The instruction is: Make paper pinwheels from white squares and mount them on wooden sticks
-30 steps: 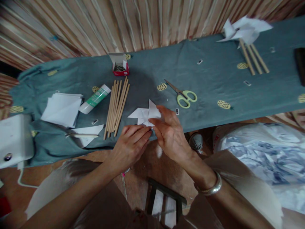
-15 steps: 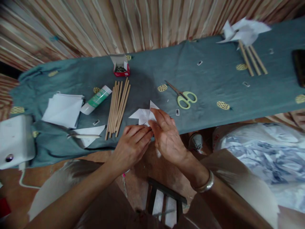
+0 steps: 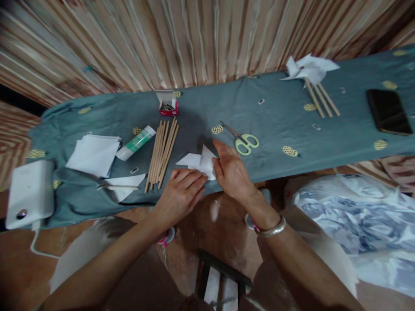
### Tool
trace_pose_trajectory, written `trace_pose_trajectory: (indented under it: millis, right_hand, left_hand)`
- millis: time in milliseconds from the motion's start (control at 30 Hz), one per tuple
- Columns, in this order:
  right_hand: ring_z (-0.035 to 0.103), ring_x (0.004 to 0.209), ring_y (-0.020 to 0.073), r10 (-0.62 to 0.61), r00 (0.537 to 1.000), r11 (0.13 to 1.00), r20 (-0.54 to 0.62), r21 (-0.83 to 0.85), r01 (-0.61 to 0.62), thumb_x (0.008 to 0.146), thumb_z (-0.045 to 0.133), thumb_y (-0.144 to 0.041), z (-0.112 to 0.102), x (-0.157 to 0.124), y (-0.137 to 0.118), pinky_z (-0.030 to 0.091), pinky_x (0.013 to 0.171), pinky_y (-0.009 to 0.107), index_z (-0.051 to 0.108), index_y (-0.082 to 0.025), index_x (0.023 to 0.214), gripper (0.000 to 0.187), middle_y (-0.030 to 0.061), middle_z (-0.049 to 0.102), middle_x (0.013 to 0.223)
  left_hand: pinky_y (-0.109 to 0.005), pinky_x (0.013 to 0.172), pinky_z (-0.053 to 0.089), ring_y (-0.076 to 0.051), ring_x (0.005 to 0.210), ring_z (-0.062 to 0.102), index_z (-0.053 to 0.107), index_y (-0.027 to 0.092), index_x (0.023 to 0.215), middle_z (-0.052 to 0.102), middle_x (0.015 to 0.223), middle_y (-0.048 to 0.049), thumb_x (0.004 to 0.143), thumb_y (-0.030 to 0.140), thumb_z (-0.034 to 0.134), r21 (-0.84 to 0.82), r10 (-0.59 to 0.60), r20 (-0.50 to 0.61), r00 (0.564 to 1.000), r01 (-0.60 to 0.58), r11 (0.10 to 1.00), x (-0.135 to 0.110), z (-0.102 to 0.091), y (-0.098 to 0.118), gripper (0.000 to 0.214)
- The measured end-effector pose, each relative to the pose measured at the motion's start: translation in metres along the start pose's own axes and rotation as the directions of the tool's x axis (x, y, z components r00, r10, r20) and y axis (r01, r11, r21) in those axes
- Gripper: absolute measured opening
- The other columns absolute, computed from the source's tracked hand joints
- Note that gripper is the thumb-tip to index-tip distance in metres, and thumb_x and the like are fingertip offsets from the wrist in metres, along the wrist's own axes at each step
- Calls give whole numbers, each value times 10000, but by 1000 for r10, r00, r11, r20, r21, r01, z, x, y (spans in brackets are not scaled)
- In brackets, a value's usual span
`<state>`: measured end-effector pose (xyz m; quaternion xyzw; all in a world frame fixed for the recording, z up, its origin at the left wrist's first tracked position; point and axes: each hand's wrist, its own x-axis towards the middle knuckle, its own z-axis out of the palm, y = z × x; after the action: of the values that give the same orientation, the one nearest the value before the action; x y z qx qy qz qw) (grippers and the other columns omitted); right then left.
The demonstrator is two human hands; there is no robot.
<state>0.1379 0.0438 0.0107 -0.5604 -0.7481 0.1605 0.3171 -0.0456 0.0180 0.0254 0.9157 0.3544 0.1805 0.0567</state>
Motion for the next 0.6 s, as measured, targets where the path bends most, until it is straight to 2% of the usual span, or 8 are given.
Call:
trace_pose_trajectory:
  millis: [100, 267, 433, 600]
  right_hand:
    - [540, 1238, 291, -61, 996, 998, 69, -7, 62, 922, 406, -245, 6, 18, 5, 420, 1050, 509, 472, -119, 1362, 463, 173, 585, 1337]
    - [570, 1150, 293, -113, 986, 990, 123, -72, 123, 884, 476, -218, 10, 37, 9, 438, 1024, 476, 647, -141, 1180, 351, 144, 643, 1227]
    - [604, 1066, 272, -103, 985, 989, 137, -95, 117, 866, 492, -188, 6, 42, 11, 469, 980, 439, 706, -170, 1014, 260, 114, 671, 1108]
    - [607, 1030, 285, -111, 988, 973, 109, -192, 130, 856, 480, -140, -3, 37, 14, 469, 954, 468, 699, -182, 932, 236, 109, 682, 1029]
  left_hand:
    - [-375, 829, 413, -210, 975, 581, 631, 125, 1054, 695, 1018, -93, 942, 200, 495, -5, -8, 0, 1000, 8, 1000, 2, 0, 0, 192]
    - [-373, 815, 405, -212, 960, 576, 636, 119, 1051, 690, 999, -90, 942, 200, 495, 5, -6, 11, 1000, 6, 1000, 5, -1, 1, 196]
    - [-378, 823, 401, -209, 978, 561, 659, 154, 1034, 681, 1009, -74, 920, 190, 540, -3, -3, 42, 999, 3, 1000, 5, -3, 1, 168]
    - [-380, 825, 394, -213, 999, 555, 677, 170, 984, 677, 1038, -71, 920, 190, 541, -11, -4, 31, 1000, 4, 1000, 3, -6, -3, 151]
